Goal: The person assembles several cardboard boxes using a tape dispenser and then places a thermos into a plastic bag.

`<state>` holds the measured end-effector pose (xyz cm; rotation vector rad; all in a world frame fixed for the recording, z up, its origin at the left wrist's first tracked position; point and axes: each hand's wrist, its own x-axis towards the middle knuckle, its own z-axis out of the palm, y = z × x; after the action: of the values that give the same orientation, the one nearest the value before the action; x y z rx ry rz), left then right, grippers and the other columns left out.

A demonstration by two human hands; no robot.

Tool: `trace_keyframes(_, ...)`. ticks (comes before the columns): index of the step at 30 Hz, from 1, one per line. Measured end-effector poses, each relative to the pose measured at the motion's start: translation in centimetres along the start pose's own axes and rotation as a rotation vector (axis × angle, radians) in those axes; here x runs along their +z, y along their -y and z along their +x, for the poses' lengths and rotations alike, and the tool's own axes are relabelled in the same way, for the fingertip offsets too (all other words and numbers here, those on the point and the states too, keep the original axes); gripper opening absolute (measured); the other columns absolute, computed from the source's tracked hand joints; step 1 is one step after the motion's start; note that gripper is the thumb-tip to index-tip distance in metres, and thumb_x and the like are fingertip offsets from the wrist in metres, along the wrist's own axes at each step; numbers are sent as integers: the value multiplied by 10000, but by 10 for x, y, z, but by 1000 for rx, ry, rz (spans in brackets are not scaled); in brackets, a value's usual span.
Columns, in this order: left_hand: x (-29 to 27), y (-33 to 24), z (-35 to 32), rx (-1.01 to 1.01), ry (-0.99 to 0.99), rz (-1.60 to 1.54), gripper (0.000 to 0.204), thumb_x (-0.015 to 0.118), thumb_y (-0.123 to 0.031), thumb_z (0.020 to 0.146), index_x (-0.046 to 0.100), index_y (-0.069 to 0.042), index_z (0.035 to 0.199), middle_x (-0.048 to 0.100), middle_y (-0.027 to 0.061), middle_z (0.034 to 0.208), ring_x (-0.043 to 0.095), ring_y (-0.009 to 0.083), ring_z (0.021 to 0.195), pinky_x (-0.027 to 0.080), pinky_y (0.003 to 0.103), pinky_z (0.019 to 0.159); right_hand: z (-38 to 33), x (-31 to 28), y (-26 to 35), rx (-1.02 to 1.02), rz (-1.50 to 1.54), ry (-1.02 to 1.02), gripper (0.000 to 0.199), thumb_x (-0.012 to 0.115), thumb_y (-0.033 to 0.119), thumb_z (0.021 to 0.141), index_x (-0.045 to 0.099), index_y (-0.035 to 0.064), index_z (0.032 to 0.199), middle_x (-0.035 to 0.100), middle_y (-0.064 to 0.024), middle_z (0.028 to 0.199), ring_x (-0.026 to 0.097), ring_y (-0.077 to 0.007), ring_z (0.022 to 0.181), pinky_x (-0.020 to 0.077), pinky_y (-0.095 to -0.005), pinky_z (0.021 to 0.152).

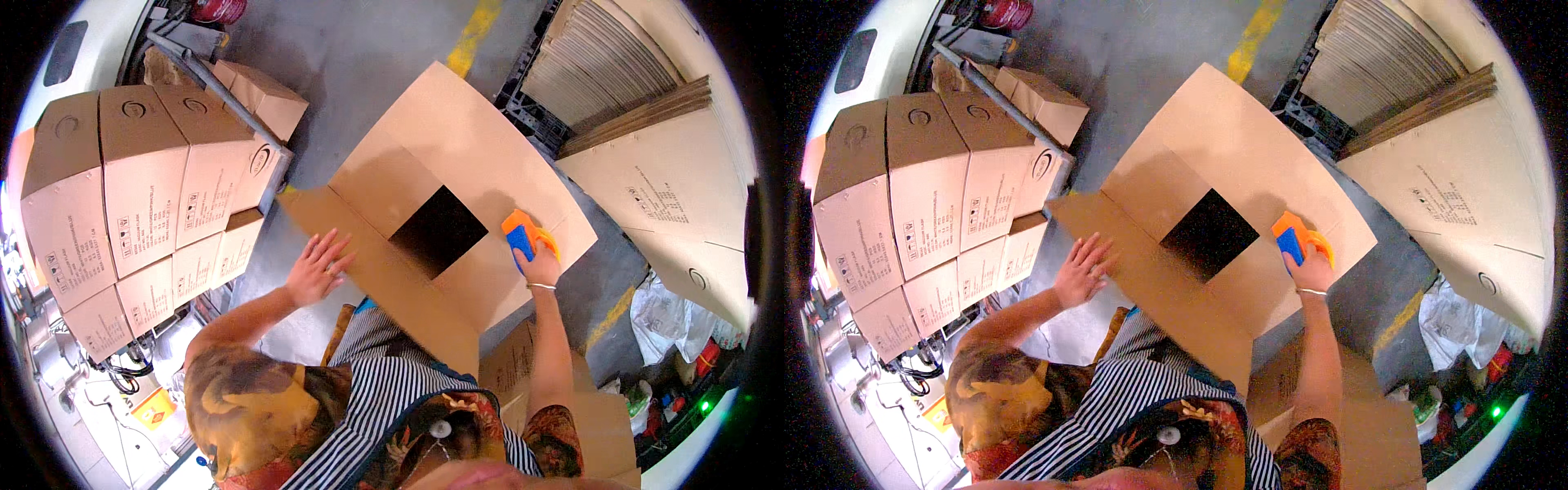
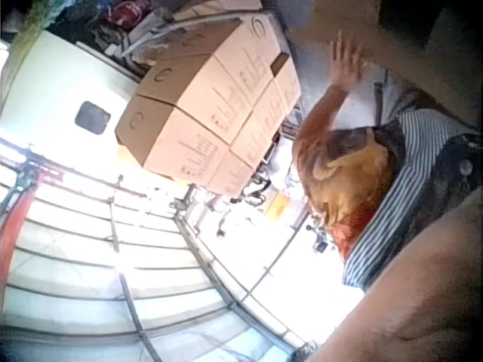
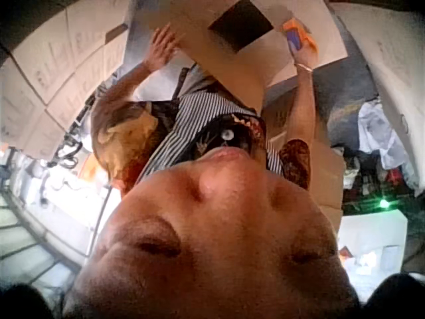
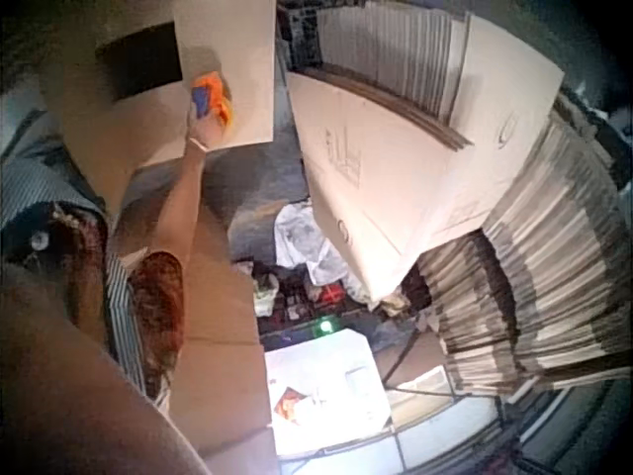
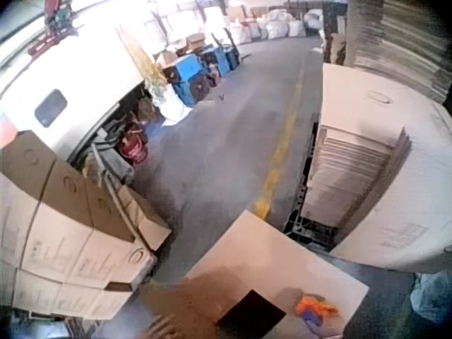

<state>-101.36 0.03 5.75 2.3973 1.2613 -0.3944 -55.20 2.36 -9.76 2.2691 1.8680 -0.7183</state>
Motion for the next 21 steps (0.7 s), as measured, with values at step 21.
trace_keyframes(21, 121, -7, 277, -11, -466, -498, 467, 509, -342, 887, 454, -100, 1282, 391, 93, 1372, 339, 287, 1293, 324, 384, 1034, 25, 17, 29, -84, 817, 510, 408, 720, 257, 755, 583, 48, 1077, 641, -88, 832, 599, -135, 764, 487, -297, 698)
